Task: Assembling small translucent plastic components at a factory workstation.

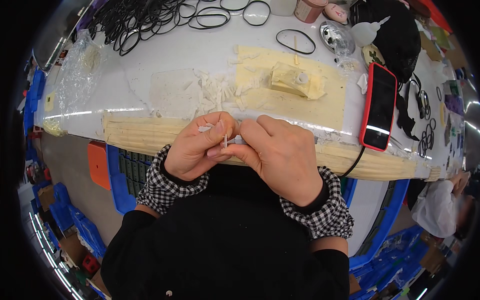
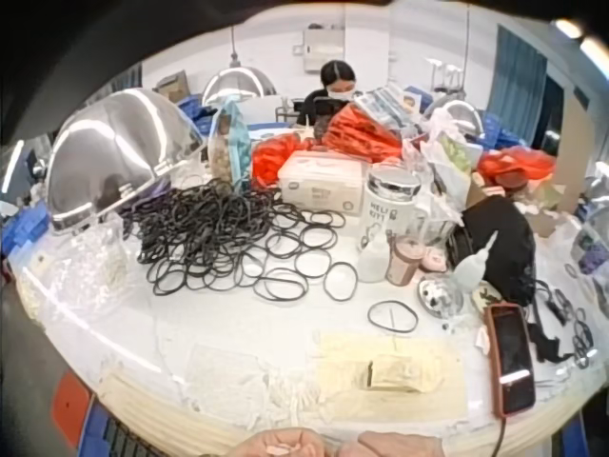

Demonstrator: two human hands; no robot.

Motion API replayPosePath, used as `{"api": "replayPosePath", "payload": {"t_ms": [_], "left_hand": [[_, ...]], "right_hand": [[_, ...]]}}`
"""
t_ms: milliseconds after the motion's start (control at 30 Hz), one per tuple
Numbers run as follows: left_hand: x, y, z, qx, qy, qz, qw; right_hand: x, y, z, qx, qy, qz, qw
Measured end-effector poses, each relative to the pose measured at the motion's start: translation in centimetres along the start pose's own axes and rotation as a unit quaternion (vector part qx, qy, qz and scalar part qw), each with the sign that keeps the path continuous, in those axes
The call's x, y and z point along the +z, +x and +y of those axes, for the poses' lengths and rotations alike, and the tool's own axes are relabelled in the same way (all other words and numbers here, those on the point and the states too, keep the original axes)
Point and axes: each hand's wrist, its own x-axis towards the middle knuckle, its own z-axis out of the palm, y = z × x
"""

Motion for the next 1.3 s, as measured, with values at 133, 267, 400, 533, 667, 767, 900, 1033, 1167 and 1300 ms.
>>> {"api": "replayPosePath", "payload": {"t_ms": [133,267,400,533,667,767,900,1033,1167,1300], "left_hand": [[0.3,-0.1,0.1,-0.001,0.013,0.014,1.000],[0.4,-0.1,-0.1,0.010,0.029,0.030,0.999],[0.2,-0.2,0.0,0.010,0.016,0.022,1.000],[0.4,-0.2,0.1,0.004,0.034,0.043,0.998],[0.5,0.0,-0.2,0.040,0.070,0.085,0.993],[0.7,0.0,-0.1,0.071,0.092,0.122,0.986],[0.8,0.3,0.1,0.078,0.090,0.127,0.985],[0.4,0.5,0.2,0.068,0.039,0.092,0.993],[-0.3,0.4,0.4,0.075,-0.024,0.070,0.994],[-0.5,-0.1,1.1,0.117,-0.082,0.081,0.986]], "right_hand": [[0.0,0.0,0.0,0.003,-0.006,-0.001,1.000],[0.2,0.0,0.0,0.002,-0.006,-0.002,1.000],[0.1,0.0,0.1,-0.003,-0.011,-0.010,1.000],[-0.1,-0.1,0.0,-0.001,-0.015,-0.025,1.000],[-0.6,-0.2,0.6,0.055,0.049,0.035,0.997],[-2.1,-1.1,2.0,0.140,0.044,0.087,0.985],[-2.6,-3.2,4.0,0.182,0.048,0.085,0.979],[-3.1,-3.5,3.7,0.172,0.029,-0.003,0.985],[-2.9,-3.7,3.8,0.168,0.025,-0.011,0.985],[-1.9,-2.7,3.4,0.149,0.029,0.042,0.988]]}}
